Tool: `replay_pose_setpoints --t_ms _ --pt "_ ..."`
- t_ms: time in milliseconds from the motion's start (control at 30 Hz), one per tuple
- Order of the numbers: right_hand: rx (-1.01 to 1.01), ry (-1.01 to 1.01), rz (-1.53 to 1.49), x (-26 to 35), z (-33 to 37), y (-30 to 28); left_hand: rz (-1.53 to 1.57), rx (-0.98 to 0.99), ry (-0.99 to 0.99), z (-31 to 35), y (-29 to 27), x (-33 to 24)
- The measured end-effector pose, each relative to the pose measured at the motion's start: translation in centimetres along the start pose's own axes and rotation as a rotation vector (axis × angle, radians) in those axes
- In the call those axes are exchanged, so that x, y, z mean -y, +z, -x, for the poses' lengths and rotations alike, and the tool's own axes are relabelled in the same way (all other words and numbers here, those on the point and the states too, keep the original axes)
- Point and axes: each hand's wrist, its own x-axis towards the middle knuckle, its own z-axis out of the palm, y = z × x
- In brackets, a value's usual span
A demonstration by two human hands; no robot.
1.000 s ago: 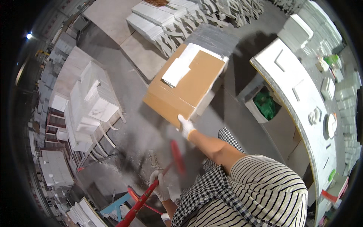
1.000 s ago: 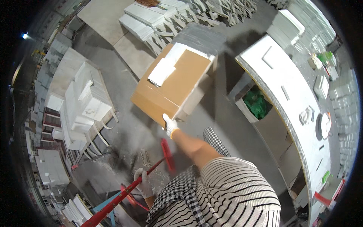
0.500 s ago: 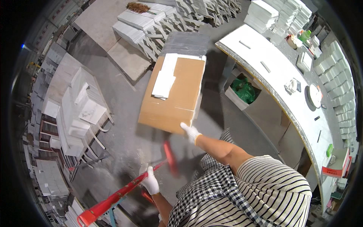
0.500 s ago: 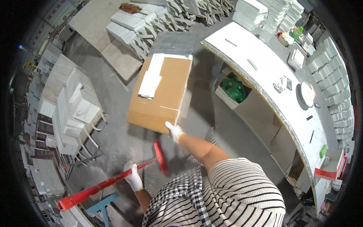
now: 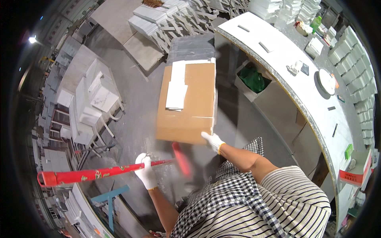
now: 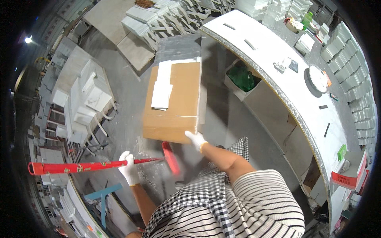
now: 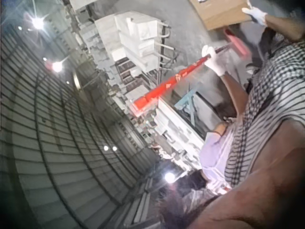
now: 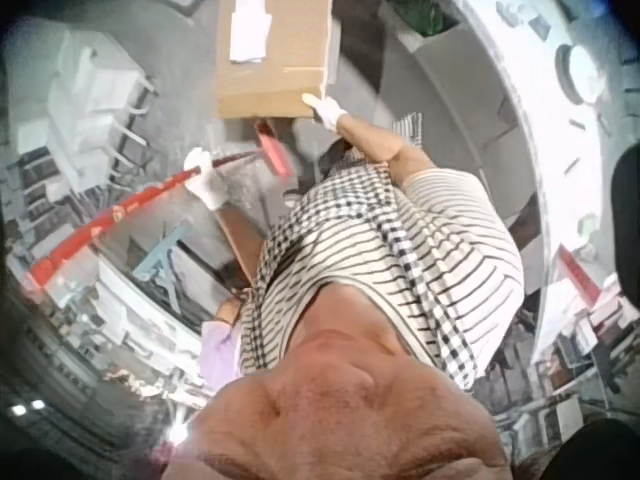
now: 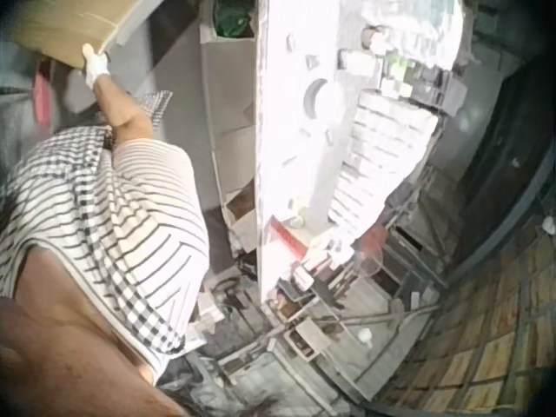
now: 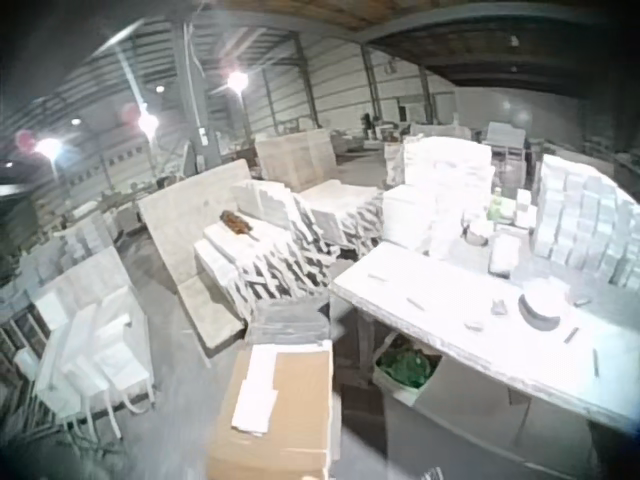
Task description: The person sweeps debris on the floor with a red broom in a workshop area. They move around the space, sweeping dust and small fragments into a pile while other workers are present nearby.
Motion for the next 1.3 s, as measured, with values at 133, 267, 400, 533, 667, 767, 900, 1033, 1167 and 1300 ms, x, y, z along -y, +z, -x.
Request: replay_pose_setpoints --t_ms 133,267,400,533,667,767,900,1033,1167,1300 --pt "0.021 0.09 -0.016 -2.5 3.2 -5.3 0.086 -0.037 -0.037 4.6 -0.6 -0.9" --pt "0.064 0.137 0.074 -2.2 9.0 -11.1 0.162 -0.062 -0.062 9.2 -1.0 -2.0" --pt "-0.008 0.213 0.224 -0.3 16.3 -13.7 0.123 -0.133 0.013 12.7 -2.6 -1.4" --pt "-0.07 0.234 0.272 -1.1 19.1 -21.2 0.114 -0.05 0.015 16.4 -0.7 -1.9" --pt "-0.009 0.194 0.277 -0.6 23.3 -25.9 0.142 -0.039 -0.045 21.1 0.4 -3.1" --pt "-0.073 0.17 0.389 -0.4 26.3 -29.0 0.153 -0.052 -0.038 23.3 1.0 -3.1" --pt "-0.059 0.173 0.286 -1.8 30.4 -32.2 0.16 0.022 -0.074 26.3 1.0 -3.5" --pt "-0.055 0.089 0.319 -5.0 33.6 -35.7 0.133 0.056 -0.04 30.2 0.8 -3.3" --pt "0.042 0.162 0.314 -6.5 37.9 -37.5 0.22 0.057 -0.036 34.8 0.0 -3.9" --pt "0.061 0.17 0.266 -7.3 42.4 -39.3 0.216 0.059 -0.044 38.9 -0.9 -5.4"
